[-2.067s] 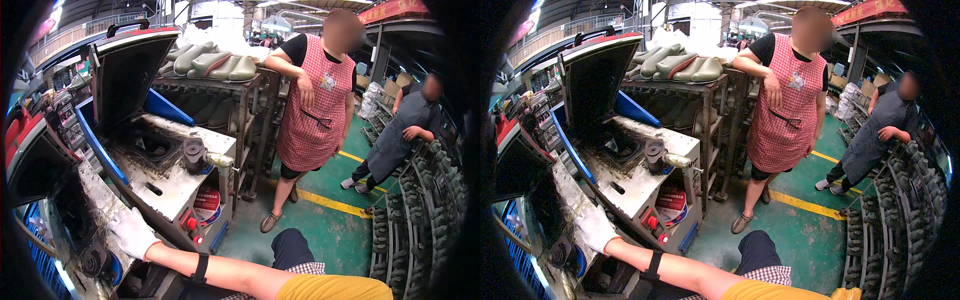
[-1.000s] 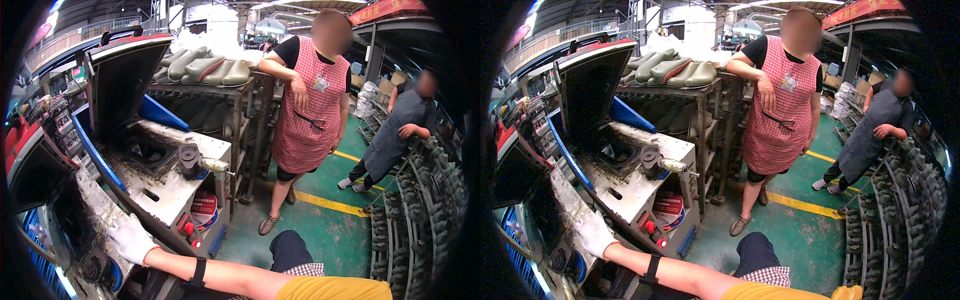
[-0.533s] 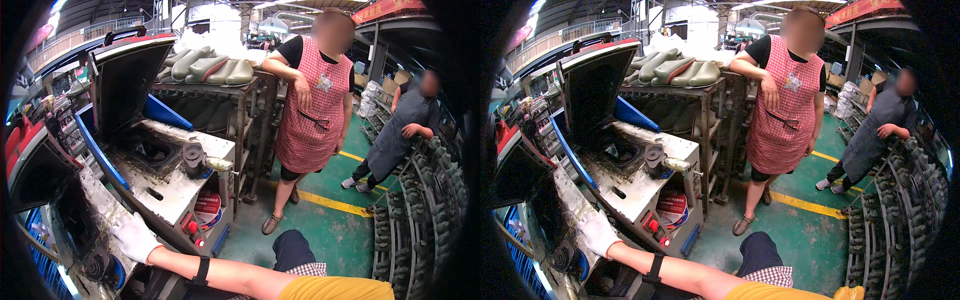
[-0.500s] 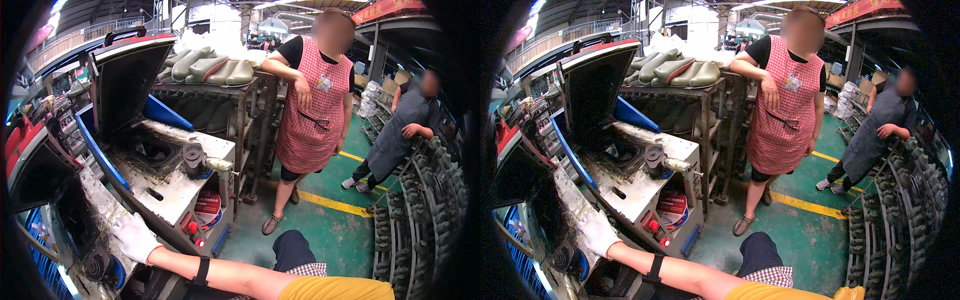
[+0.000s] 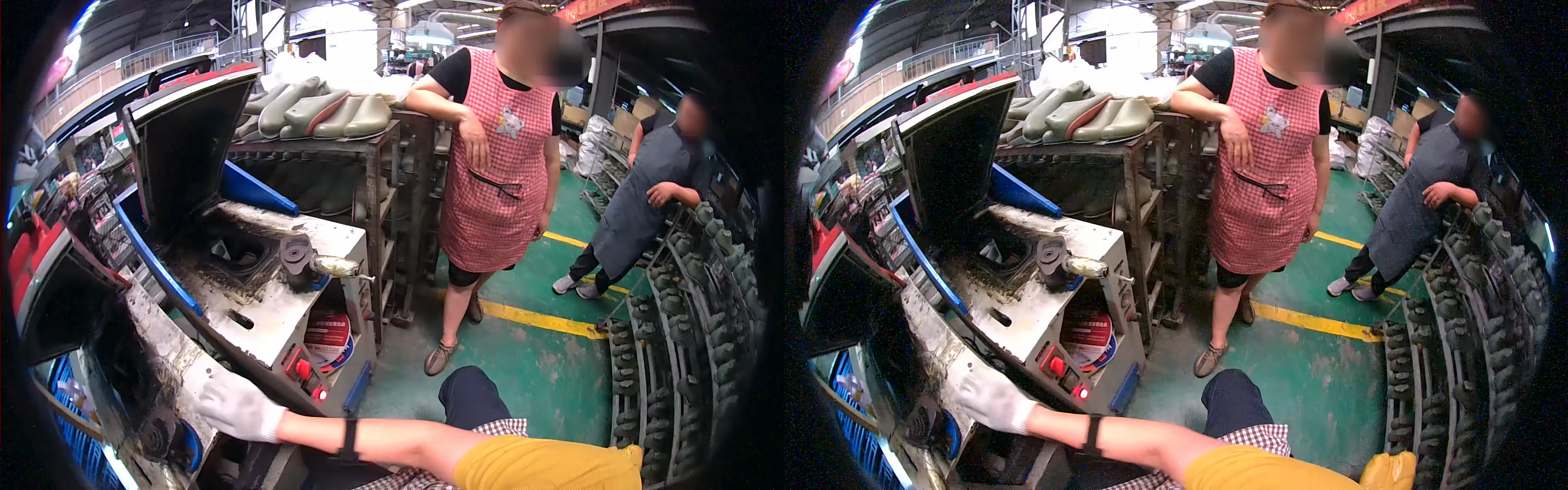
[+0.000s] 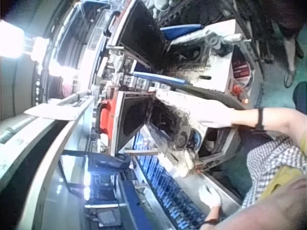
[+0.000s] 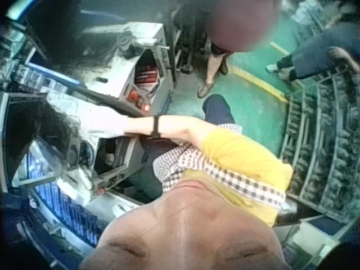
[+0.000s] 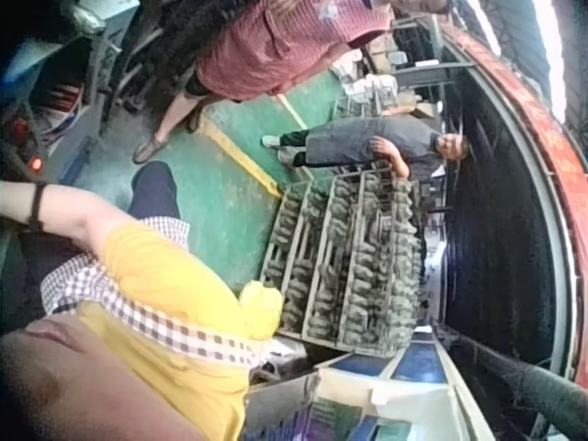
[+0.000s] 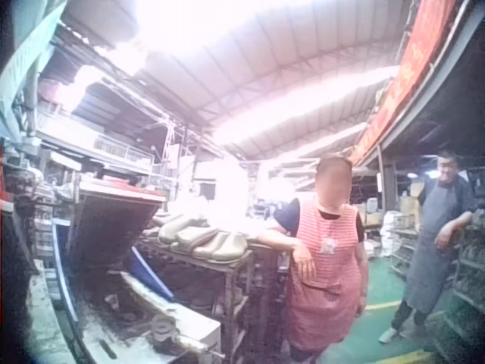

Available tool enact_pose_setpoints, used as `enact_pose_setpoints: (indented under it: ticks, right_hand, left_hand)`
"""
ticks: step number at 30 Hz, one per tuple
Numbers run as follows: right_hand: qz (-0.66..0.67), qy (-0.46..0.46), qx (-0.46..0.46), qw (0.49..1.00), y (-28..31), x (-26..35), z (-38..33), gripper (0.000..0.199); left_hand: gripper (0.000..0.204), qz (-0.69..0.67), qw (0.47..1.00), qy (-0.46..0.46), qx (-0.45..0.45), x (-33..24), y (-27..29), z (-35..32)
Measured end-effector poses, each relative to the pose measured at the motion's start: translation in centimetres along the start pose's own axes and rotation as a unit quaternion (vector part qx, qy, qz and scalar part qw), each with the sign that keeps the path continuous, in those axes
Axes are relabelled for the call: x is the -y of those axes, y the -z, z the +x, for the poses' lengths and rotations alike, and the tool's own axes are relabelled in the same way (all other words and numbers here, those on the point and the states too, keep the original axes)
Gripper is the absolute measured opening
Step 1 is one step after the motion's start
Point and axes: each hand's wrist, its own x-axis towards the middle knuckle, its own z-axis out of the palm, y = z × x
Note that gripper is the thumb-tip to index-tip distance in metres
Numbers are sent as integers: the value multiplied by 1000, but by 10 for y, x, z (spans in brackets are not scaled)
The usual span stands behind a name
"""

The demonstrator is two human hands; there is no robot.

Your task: Operating an industrial shoe machine to process shoe components on a factory line.

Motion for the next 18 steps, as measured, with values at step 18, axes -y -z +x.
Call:
enact_pose_setpoints:
  ticks: [18]
  right_hand:
    - [115,-665,56,736,78,-74,-445,34]
  left_hand:
    - [36,-260,882,-355,-168,-298,-42,186]
